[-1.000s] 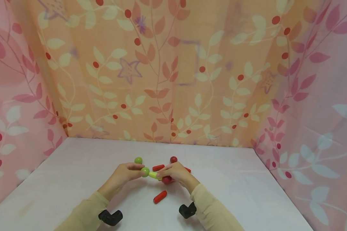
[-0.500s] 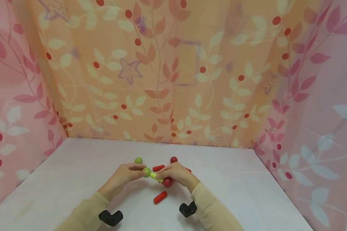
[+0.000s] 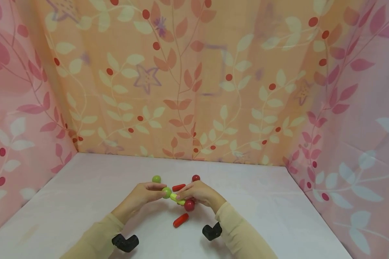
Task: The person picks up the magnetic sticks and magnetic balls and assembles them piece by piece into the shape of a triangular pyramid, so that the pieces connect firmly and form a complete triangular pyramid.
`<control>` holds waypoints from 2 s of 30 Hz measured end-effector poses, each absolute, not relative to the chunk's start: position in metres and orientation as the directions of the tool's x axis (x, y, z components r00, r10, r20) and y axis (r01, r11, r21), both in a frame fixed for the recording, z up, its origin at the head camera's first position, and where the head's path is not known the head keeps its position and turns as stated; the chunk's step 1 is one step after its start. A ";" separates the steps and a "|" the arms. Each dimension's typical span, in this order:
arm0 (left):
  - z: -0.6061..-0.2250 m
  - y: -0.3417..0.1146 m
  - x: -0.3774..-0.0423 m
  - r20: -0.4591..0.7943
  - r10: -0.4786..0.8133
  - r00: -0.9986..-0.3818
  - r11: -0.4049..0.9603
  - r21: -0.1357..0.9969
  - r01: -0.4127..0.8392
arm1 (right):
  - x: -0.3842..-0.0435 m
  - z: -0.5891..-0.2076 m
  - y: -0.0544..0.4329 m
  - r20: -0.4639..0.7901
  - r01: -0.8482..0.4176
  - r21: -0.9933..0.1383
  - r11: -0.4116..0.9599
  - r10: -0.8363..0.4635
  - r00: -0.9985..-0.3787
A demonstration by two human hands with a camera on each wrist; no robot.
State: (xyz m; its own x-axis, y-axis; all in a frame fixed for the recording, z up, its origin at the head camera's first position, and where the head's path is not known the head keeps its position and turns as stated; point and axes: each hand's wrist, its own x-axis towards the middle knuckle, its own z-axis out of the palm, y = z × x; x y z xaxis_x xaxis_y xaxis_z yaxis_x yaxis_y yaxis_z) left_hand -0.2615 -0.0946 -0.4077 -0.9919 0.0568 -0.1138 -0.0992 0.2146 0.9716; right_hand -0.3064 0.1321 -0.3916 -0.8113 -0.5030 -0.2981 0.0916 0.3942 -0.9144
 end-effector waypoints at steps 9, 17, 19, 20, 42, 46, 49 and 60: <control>-0.410 -0.092 -0.262 -0.109 0.074 -0.991 0.205 0.974 -0.092 | -0.307 -0.392 0.133 -0.318 0.108 -0.911 0.398 -0.510 -0.800; -0.417 -0.090 -0.262 -0.123 0.066 -0.990 0.184 0.977 -0.109 | -0.308 -0.394 0.136 -0.311 0.110 -0.910 0.399 -0.483 -0.818; -0.418 -0.090 -0.260 -0.129 0.071 -0.989 0.204 0.973 -0.113 | -0.308 -0.394 0.138 -0.306 0.106 -0.908 0.404 -0.471 -0.827; -0.419 -0.089 -0.259 -0.128 0.073 -0.989 0.215 0.970 -0.110 | -0.308 -0.394 0.139 -0.304 0.105 -0.907 0.407 -0.462 -0.833; -0.427 -0.059 -0.247 -0.191 0.219 -0.957 0.370 0.924 -0.099 | -0.307 -0.392 0.161 -0.308 0.143 -0.895 0.423 -0.353 -0.883; -0.427 -0.053 -0.246 -0.224 0.205 -0.953 0.394 0.910 -0.129 | -0.306 -0.394 0.165 -0.309 0.148 -0.897 0.418 -0.351 -0.884; -0.426 -0.050 -0.245 -0.233 0.201 -0.951 0.409 0.903 -0.135 | -0.307 -0.394 0.166 -0.309 0.148 -0.898 0.414 -0.355 -0.882; -0.427 -0.043 -0.243 -0.198 0.218 -0.956 0.438 0.895 -0.085 | -0.306 -0.394 0.168 -0.312 0.165 -0.909 0.383 -0.362 -0.878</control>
